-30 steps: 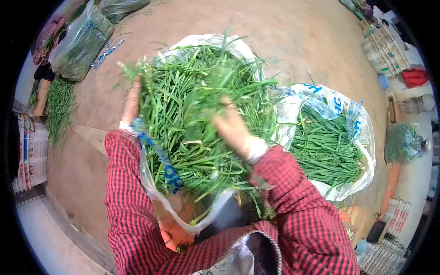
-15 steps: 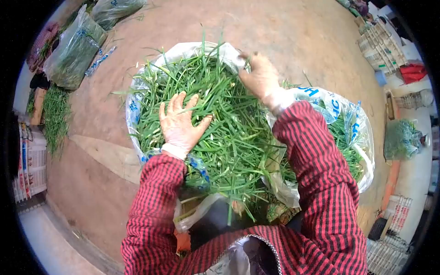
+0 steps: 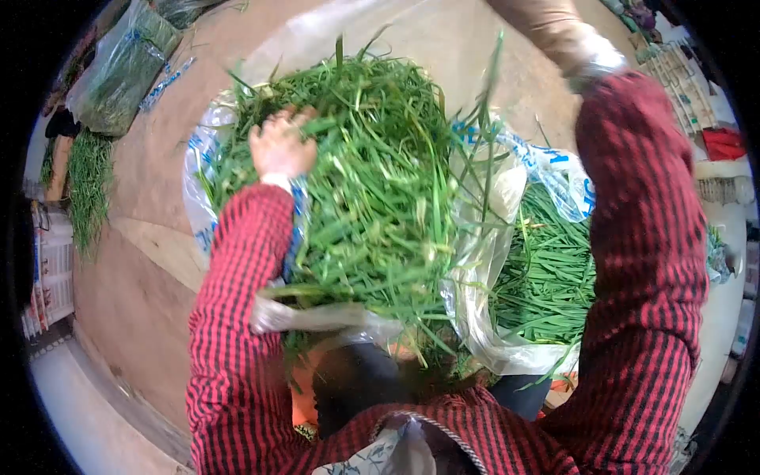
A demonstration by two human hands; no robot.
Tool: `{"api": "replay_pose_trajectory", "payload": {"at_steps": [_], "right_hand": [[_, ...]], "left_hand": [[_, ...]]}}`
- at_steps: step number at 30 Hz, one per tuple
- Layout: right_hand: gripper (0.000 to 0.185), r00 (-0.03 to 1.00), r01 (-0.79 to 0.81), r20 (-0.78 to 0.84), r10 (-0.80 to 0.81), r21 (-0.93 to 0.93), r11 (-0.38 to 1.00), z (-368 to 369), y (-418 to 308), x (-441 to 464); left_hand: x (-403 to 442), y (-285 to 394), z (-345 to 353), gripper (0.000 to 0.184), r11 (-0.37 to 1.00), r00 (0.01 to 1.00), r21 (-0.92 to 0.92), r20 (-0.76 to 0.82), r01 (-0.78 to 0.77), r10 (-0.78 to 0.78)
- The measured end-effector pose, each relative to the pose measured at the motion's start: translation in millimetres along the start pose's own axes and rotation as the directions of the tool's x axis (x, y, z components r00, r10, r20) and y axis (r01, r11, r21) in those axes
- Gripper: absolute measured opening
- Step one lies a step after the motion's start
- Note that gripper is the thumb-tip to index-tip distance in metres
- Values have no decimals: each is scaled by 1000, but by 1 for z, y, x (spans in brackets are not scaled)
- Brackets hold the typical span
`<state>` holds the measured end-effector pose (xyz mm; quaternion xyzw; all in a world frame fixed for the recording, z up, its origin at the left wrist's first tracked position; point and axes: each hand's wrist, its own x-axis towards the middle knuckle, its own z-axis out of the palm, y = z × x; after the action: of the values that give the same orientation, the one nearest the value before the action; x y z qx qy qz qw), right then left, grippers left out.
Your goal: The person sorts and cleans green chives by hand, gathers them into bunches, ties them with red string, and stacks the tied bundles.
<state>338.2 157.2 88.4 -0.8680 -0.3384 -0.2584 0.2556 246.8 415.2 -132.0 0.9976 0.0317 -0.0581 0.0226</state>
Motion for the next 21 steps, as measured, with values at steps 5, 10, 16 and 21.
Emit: {"api": "replay_pose_trajectory", "payload": {"at_steps": [5, 10, 16, 21], "right_hand": [[51, 764, -591, 486, 423, 266, 762, -16, -73, -60], [73, 877, -326, 424, 225, 183, 928, -32, -101, -195], [48, 725, -620, 356, 590, -36, 784, -122, -109, -344], [44, 418, -715, 410, 811, -403, 572, -192, -148, -461]], "left_hand": [[38, -29, 30, 47, 991, 980, -91, -163, 102, -116], [21, -35, 26, 54, 989, 981, -122, -161, 87, -106], [59, -64, 47, 82, 750, 899, -612, -435, -251, -55], [19, -84, -15, 60, 517, 960, -819, -279, -250, 21]]}}
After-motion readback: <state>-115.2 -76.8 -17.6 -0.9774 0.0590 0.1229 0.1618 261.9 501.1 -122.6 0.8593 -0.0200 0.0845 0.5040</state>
